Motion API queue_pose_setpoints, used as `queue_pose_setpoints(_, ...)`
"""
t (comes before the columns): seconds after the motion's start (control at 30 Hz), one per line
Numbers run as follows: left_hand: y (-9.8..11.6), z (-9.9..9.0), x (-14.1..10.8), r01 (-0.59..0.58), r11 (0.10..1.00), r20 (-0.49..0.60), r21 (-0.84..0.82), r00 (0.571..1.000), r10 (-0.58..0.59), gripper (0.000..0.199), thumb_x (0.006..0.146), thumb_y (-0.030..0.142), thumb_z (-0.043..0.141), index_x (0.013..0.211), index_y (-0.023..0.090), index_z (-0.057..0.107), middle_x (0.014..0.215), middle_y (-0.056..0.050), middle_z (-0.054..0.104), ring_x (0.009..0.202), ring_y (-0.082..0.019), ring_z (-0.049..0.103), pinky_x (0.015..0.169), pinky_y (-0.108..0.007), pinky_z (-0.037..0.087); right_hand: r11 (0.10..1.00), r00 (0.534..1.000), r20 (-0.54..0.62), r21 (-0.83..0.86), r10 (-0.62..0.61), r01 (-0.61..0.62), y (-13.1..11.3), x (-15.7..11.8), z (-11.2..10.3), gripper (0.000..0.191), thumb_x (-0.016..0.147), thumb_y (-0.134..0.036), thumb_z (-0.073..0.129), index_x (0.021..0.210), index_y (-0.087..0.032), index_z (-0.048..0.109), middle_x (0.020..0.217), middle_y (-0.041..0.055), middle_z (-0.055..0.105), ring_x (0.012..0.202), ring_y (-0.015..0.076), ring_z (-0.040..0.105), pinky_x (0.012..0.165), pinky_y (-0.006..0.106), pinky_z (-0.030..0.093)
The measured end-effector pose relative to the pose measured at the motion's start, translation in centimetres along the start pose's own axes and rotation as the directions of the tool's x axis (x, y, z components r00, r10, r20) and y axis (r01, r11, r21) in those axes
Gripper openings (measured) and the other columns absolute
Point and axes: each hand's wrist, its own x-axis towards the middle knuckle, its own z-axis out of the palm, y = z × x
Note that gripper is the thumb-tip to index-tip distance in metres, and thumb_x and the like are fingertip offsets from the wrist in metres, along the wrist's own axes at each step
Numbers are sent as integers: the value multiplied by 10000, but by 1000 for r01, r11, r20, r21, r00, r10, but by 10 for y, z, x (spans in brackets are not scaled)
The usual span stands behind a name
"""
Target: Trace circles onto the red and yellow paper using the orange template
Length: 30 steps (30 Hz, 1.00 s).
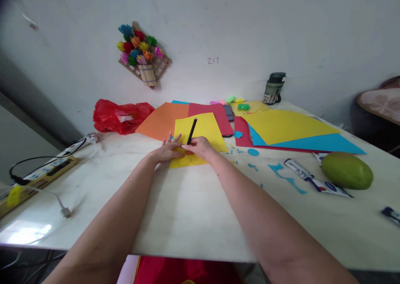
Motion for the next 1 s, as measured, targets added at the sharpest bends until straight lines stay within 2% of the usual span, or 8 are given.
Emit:
queue_pose_setpoints(0.2, 2, -1, -1, 16, 999, -27, 29, 1000, -16, 483, 640, 504, 485, 1091, 331, 472, 1370, 66, 31, 1155, -275, -248, 891, -560, -116, 996, 999, -40, -78, -35, 32, 6, 2, 5, 311, 578, -402, 609, 729, -131, 628, 669, 39, 640, 614, 131, 595, 596, 244, 486)
queue_pose_setpoints(0.37, -5, 1, 1, -3, 998, -63, 55, 998, 7, 477, 627, 533, 490, 1061, 334, 489, 1372, 70, 33, 1143, -284, -268, 869, -574, -140, 968, 995, -72, -243, -76, 56, 14, 6, 5, 336, 612, -454, 567, 762, -163, 641, 658, 39, 646, 589, 136, 599, 553, 233, 465)
queue_pose_setpoints(0.57, -10, 3, 2, -10, 999, -73, 36, 997, 12, 478, 628, 529, 491, 1058, 322, 488, 1372, 71, 41, 1142, -278, -271, 886, -563, -124, 903, 985, -121, -425, -125, 62, 10, 5, 4, 304, 620, -453, 566, 735, -186, 657, 633, 32, 648, 604, 137, 588, 541, 217, 432)
queue_pose_setpoints(1.0, -10, 2, 3, 6, 999, -36, 42, 999, -4, 512, 623, 529, 495, 1088, 315, 473, 1369, 79, 13, 1131, -278, -285, 909, -545, -97, 834, 976, -160, -550, -150, 38, 10, 7, 5, 398, 623, -555, 491, 725, -207, 657, 618, 21, 635, 572, 115, 547, 466, 193, 348)
